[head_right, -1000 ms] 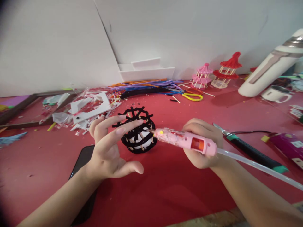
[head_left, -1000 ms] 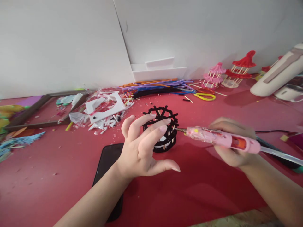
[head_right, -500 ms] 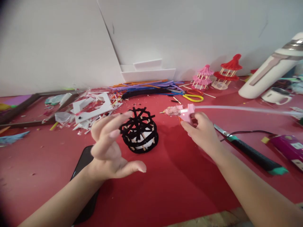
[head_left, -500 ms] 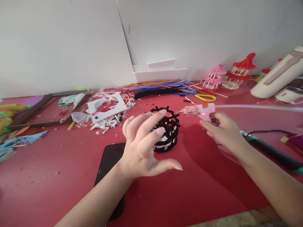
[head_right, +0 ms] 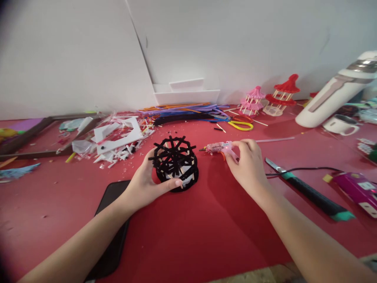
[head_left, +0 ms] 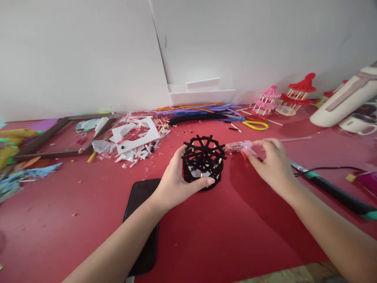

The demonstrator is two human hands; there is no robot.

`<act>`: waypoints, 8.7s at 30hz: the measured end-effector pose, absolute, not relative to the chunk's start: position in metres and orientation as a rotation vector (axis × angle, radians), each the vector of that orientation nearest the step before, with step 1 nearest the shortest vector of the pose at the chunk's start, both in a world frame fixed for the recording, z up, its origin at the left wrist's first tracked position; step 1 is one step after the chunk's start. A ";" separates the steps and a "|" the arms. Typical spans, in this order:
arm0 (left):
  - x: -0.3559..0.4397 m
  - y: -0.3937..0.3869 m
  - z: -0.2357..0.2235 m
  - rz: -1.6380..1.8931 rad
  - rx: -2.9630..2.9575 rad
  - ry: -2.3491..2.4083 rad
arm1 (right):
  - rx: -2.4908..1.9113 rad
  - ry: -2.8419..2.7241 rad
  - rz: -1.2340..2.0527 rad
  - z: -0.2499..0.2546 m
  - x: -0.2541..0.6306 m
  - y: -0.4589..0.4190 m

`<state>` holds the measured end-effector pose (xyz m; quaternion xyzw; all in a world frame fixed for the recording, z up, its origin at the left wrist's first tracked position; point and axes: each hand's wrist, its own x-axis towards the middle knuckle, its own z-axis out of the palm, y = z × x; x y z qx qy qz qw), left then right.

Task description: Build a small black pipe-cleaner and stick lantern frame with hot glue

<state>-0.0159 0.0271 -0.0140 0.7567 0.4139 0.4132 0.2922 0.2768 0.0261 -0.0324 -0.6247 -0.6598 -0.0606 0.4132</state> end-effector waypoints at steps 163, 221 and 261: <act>-0.023 0.028 0.011 1.617 2.593 0.786 | -0.863 -1.764 -0.180 0.001 0.253 -0.009; -0.026 0.023 0.007 1.425 2.588 0.755 | -1.091 -0.882 0.709 0.001 0.274 0.025; -0.019 0.034 -0.014 0.910 2.128 0.973 | -1.723 -1.665 0.005 0.012 0.304 0.010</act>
